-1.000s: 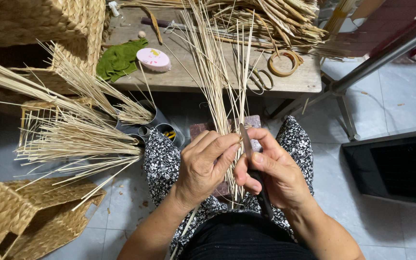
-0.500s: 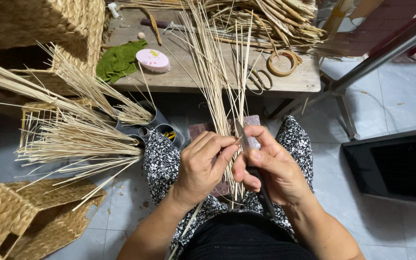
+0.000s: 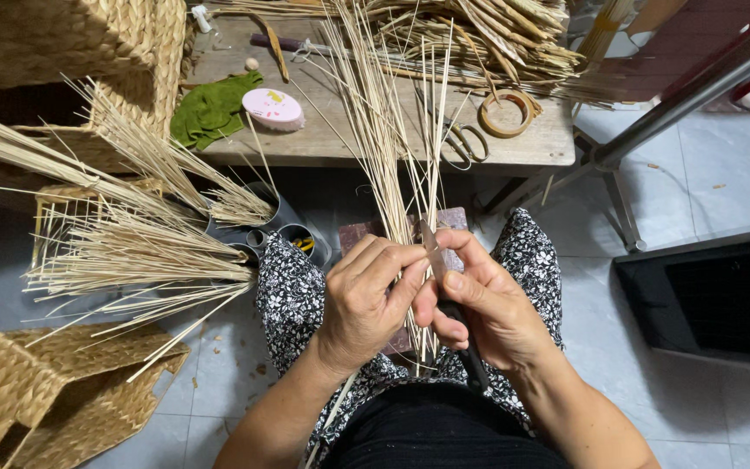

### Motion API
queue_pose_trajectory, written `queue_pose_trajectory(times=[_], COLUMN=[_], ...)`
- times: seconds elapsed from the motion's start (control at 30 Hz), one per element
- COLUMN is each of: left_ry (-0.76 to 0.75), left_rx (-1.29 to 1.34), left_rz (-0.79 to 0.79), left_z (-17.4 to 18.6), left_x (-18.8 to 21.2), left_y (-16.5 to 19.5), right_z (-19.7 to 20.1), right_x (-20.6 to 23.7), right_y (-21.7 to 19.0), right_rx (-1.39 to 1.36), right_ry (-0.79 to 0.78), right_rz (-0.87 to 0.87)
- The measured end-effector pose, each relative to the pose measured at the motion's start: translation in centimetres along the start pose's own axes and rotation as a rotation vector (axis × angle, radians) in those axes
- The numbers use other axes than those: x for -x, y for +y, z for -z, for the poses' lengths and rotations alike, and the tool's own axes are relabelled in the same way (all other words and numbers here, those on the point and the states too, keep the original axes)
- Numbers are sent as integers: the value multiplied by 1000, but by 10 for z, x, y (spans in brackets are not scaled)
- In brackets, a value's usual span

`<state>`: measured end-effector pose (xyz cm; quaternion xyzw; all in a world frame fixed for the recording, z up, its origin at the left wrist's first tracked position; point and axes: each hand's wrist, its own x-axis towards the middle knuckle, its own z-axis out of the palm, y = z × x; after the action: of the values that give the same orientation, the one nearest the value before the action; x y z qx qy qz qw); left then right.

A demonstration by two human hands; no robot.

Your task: The person sits on the floor and uses a small knife to shave and split thin bamboo sticks into slender strips, working one stick at a time on their lap and setting finished strips with a growing pile of processed material.

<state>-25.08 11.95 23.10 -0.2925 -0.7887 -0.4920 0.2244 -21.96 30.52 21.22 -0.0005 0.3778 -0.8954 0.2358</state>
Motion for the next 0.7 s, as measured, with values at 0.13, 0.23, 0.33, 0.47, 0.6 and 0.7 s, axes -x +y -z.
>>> queue_pose_trajectory(times=[0.13, 0.23, 0.33, 0.47, 0.6, 0.7], left_ry=[-81, -129, -113, -86, -78, -77], left_rx=[74, 110, 83, 52, 48, 32], left_rz=[16, 85, 96, 84, 70, 73], left_z=[0, -1, -2, -2, -2, -2], left_x=[-1, 1, 3, 5, 6, 5], left_y=[-5, -6, -8, -8, -7, -5], right_z=[3, 4, 3, 3, 5, 5], right_x=[-1, -1, -2, -4, -4, -4], right_y=[-5, -9, -8, -6, -3, 1], right_rx=[20, 0, 28, 21, 15, 4], right_ry=[13, 23, 3, -8, -12, -4], right_rz=[20, 30, 5, -6, -23, -24])
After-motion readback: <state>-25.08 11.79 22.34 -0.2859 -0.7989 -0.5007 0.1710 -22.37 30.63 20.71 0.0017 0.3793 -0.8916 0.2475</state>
